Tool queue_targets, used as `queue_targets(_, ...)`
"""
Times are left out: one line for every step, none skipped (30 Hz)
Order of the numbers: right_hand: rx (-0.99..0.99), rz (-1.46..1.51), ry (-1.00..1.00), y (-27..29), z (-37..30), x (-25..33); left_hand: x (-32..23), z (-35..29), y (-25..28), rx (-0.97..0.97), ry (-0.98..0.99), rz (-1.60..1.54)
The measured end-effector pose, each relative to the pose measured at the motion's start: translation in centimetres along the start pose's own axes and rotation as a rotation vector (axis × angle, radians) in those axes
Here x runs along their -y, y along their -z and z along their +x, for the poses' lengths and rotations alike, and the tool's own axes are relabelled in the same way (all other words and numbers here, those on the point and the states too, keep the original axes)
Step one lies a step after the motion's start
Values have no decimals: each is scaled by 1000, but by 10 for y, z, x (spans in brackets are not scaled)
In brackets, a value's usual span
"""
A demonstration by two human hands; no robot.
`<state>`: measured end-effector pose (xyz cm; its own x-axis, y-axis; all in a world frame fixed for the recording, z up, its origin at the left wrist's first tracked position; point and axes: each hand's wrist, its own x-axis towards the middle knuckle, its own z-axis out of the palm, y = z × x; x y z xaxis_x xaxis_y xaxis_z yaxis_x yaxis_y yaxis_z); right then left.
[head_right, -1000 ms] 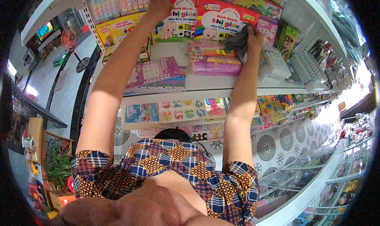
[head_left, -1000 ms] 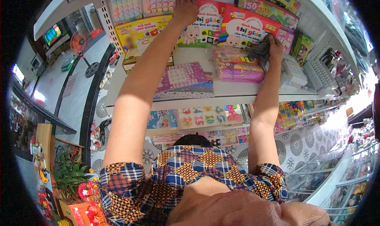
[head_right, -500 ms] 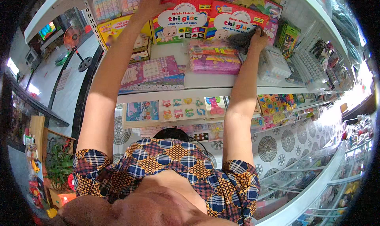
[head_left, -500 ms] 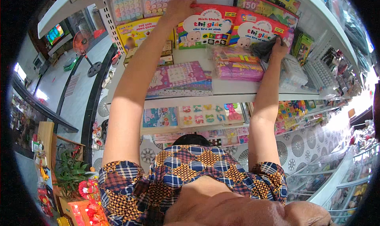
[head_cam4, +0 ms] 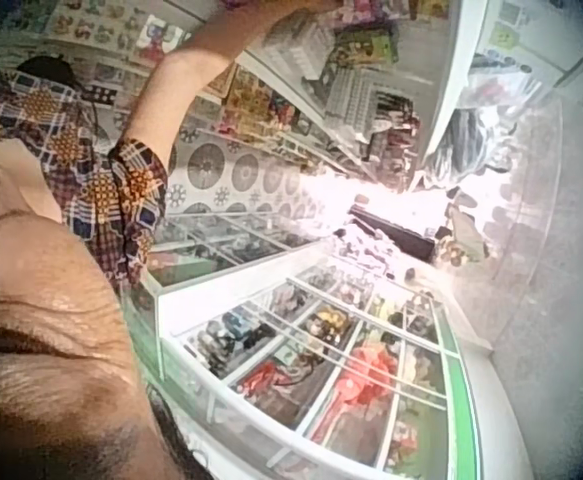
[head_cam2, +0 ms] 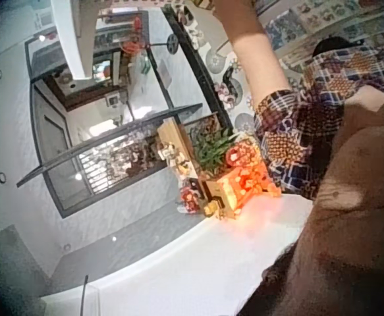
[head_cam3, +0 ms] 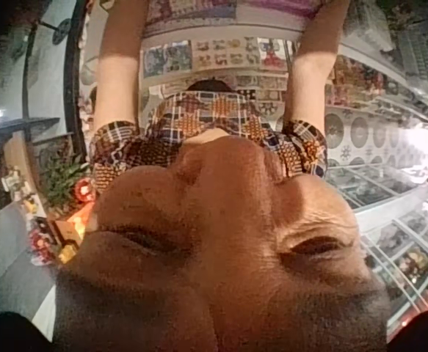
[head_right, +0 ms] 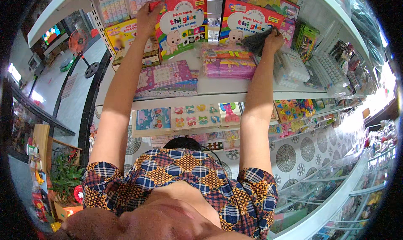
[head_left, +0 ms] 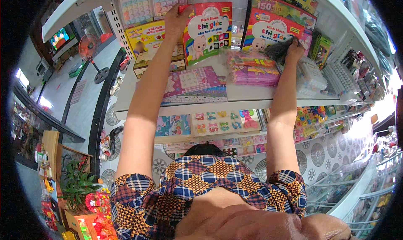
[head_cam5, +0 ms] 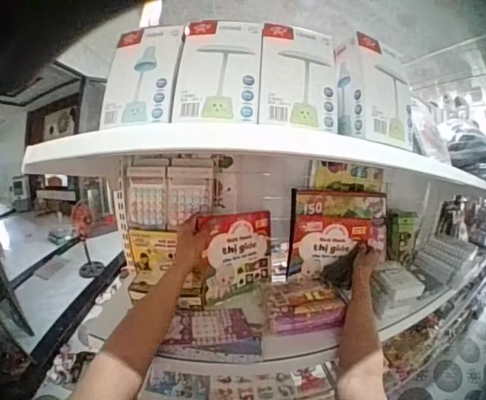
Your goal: Using a cloth to wipe down shelves and organize books and puzzles in a store.
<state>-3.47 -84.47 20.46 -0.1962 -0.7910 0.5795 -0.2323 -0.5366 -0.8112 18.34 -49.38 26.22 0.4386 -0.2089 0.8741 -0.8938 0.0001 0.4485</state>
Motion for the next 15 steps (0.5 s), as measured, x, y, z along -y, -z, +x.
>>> queue_targets(-2,-1,0,0,2,-4,-1,-3,3,-23,42,-84)
queue_targets(-6,-3,74,2,6,-9,1,-3,1,-23,41,-87)
queue_targets(-10,-7,148,2,8,-13,2,-2,-3,-32,44,-129)
queue_targets(-6,-9,150,3,6,-12,1,-4,-5,-44,51,-169)
queue_targets(-30,-80,174,4,4,-10,0,-7,-5,-47,55,-170)
queue_targets(-54,-153,198,6,1,-9,-1,-12,-4,-44,75,-200)
queue_targets(-57,-157,201,7,1,-6,-7,-15,-5,-39,91,-235)
queue_targets(-130,-136,221,9,1,-4,-13,-18,-6,-39,92,-241)
queue_targets(-203,-116,242,10,0,-2,-19,-21,-9,-17,116,-372)
queue_targets(-197,-115,247,13,-9,11,-20,-24,-5,-1,142,-493)
queue_targets(-119,-1,324,21,-24,36,-13,-23,-1,-13,146,-488)
queue_targets(-43,106,395,28,-37,58,-6,-24,-1,6,159,-564)
queue_targets(20,92,394,29,-40,69,-4,-25,-6,35,172,-651)
queue_targets(80,82,392,27,-43,85,-7,-26,-7,42,173,-657)
queue_targets(138,173,379,20,-69,115,-2,-33,4,9,183,-560)
